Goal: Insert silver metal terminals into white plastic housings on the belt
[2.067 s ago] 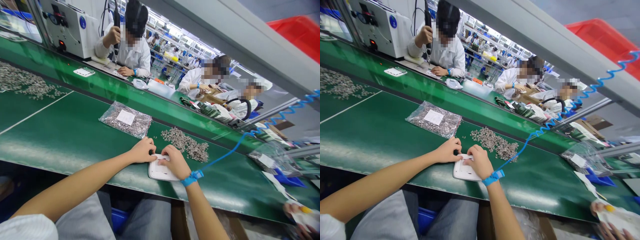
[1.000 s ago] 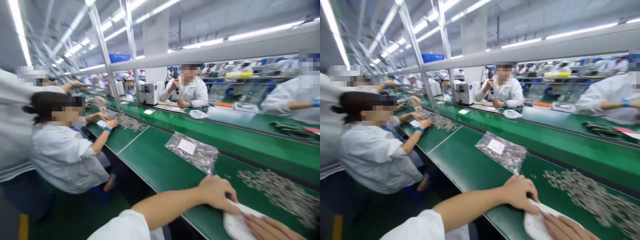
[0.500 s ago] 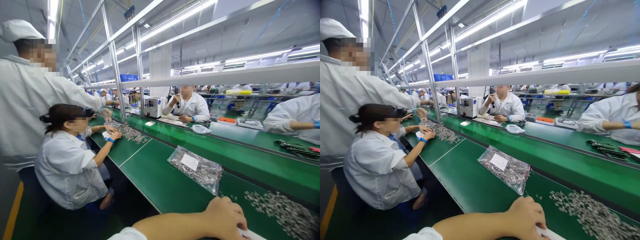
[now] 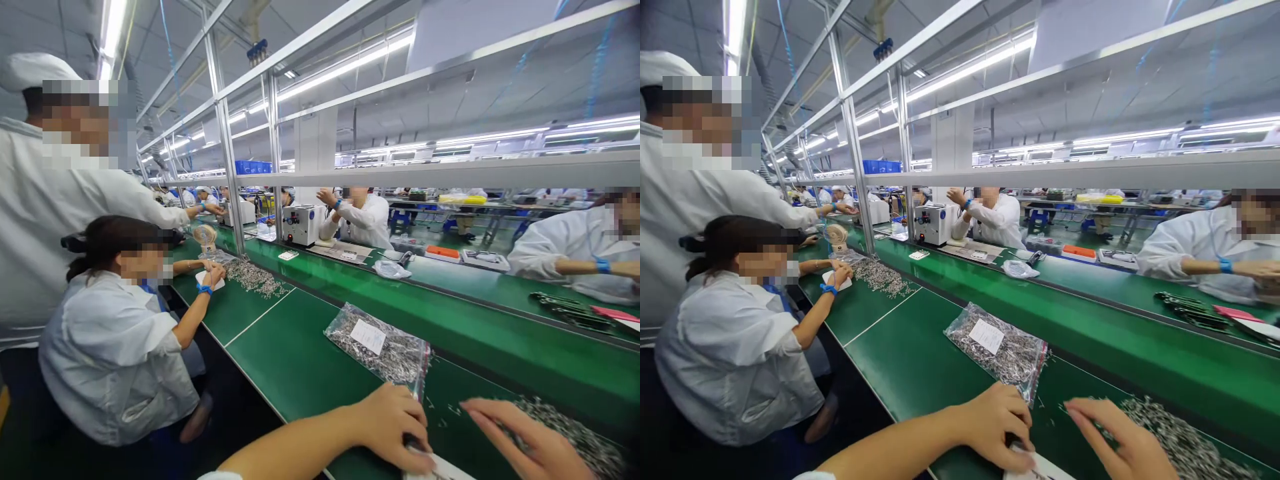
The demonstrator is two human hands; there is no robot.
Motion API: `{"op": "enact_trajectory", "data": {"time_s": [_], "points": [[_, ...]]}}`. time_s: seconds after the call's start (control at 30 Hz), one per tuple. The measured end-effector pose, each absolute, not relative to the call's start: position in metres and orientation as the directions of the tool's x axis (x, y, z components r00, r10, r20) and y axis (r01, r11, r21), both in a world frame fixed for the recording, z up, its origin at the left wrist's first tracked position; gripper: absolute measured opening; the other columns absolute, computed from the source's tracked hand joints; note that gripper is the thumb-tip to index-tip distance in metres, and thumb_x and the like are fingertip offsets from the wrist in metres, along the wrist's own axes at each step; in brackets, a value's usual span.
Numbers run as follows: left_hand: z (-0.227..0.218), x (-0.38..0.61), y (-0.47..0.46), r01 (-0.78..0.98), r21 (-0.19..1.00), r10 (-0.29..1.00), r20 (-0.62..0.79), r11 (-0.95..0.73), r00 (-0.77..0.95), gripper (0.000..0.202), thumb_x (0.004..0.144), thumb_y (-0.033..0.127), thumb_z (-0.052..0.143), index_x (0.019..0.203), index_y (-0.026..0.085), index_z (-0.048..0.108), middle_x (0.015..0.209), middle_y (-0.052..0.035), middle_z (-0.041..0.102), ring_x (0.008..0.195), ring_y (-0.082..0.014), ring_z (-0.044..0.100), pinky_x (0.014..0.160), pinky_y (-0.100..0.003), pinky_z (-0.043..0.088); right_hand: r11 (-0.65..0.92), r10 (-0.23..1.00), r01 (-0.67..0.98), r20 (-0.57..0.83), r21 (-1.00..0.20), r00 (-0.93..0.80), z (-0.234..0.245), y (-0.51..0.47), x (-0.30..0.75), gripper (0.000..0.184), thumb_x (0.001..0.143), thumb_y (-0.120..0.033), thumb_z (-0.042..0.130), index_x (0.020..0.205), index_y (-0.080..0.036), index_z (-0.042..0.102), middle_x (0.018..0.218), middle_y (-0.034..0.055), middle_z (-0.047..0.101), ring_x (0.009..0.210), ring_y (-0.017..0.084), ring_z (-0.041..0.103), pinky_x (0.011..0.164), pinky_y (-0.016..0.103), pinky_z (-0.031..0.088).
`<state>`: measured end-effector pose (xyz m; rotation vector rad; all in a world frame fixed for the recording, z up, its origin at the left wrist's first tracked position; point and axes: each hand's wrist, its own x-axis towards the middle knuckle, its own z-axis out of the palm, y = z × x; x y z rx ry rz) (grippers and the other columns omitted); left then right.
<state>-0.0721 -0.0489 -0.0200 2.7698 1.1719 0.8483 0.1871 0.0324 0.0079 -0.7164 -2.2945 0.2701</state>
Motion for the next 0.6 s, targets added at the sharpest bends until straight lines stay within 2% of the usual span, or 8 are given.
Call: {"op": "enact_trajectory", "data": {"time_s": [0.07, 0.1, 0.2, 0.27, 0.37, 0.5, 0.6], "points": [[-0.008, -0.096, -0.044, 0.688, 0.187, 0.666, 0.516, -0.701, 0.539, 0.025, 0.081, 0.045, 0.065, 0.082, 0.021, 0.072, 0.096, -0.0026, 0.068, 0.089, -0.0161, 0.059, 0.088, -0.035, 0.041, 0.796, 0.602, 0.448, 0.609, -0.407, -0.517, 0.015, 0.042, 0.176, 0.035, 0.094, -0.054, 0.053, 0.098, -0.025, 0.073, 0.098, 0.0050, 0.074, 0.081, 0.022, 0.072, 0.052, 0.024, 0.058], [-0.003, -0.108, -0.040, 0.727, 0.166, 0.681, 0.531, -0.667, 0.504, 0.025, 0.082, 0.043, 0.064, 0.089, 0.020, 0.072, 0.101, -0.0044, 0.067, 0.092, -0.0175, 0.059, 0.089, -0.036, 0.042, 0.799, 0.592, 0.461, 0.639, -0.386, -0.492, 0.015, 0.044, 0.174, 0.036, 0.094, -0.055, 0.053, 0.097, -0.024, 0.073, 0.095, 0.0050, 0.074, 0.077, 0.021, 0.071, 0.051, 0.024, 0.058], [0.006, -0.136, -0.024, 0.843, 0.134, 0.764, 0.512, -0.522, 0.392, 0.034, 0.084, 0.040, 0.065, 0.113, 0.025, 0.068, 0.123, -0.0073, 0.062, 0.111, -0.0247, 0.055, 0.098, -0.041, 0.041, 0.811, 0.539, 0.514, 0.697, -0.279, -0.473, 0.008, 0.040, 0.179, 0.034, 0.097, -0.050, 0.050, 0.099, -0.022, 0.070, 0.093, 0.0055, 0.072, 0.078, 0.021, 0.069, 0.063, 0.030, 0.058], [0.005, -0.146, -0.013, 0.898, 0.180, 0.828, 0.490, -0.401, 0.271, 0.036, 0.083, 0.038, 0.067, 0.118, 0.028, 0.066, 0.132, -0.0075, 0.056, 0.122, -0.0284, 0.049, 0.104, -0.046, 0.037, 0.795, 0.535, 0.563, 0.699, -0.225, -0.475, 0.005, 0.035, 0.189, 0.030, 0.099, -0.043, 0.048, 0.099, -0.021, 0.068, 0.094, 0.0062, 0.070, 0.082, 0.022, 0.067, 0.070, 0.034, 0.056], [0.000, -0.148, -0.004, 0.914, 0.224, 0.868, 0.450, -0.338, 0.210, 0.038, 0.083, 0.037, 0.068, 0.119, 0.028, 0.064, 0.135, -0.0074, 0.054, 0.125, -0.0287, 0.046, 0.106, -0.047, 0.036, 0.752, 0.546, 0.636, 0.703, -0.173, -0.455, 0.009, 0.027, 0.200, 0.025, 0.100, -0.036, 0.048, 0.097, -0.019, 0.067, 0.090, 0.0067, 0.068, 0.084, 0.022, 0.064, 0.076, 0.037, 0.052], [-0.001, -0.143, -0.004, 0.927, 0.209, 0.873, 0.447, -0.312, 0.193, 0.035, 0.085, 0.035, 0.067, 0.119, 0.027, 0.064, 0.133, -0.0081, 0.054, 0.124, -0.0287, 0.046, 0.104, -0.047, 0.036, 0.742, 0.608, 0.623, 0.642, -0.249, -0.467, 0.015, 0.020, 0.195, 0.020, 0.099, -0.032, 0.051, 0.094, -0.020, 0.066, 0.089, 0.0072, 0.066, 0.086, 0.022, 0.062, 0.075, 0.036, 0.051], [0.001, -0.141, -0.004, 0.936, 0.190, 0.875, 0.446, -0.298, 0.188, 0.033, 0.086, 0.034, 0.066, 0.118, 0.026, 0.064, 0.133, -0.0087, 0.055, 0.123, -0.0294, 0.046, 0.103, -0.047, 0.036, 0.770, 0.626, 0.557, 0.541, -0.312, -0.562, 0.011, 0.015, 0.179, 0.019, 0.099, -0.028, 0.049, 0.099, -0.021, 0.066, 0.094, 0.0085, 0.066, 0.090, 0.023, 0.062, 0.080, 0.037, 0.053]]}}
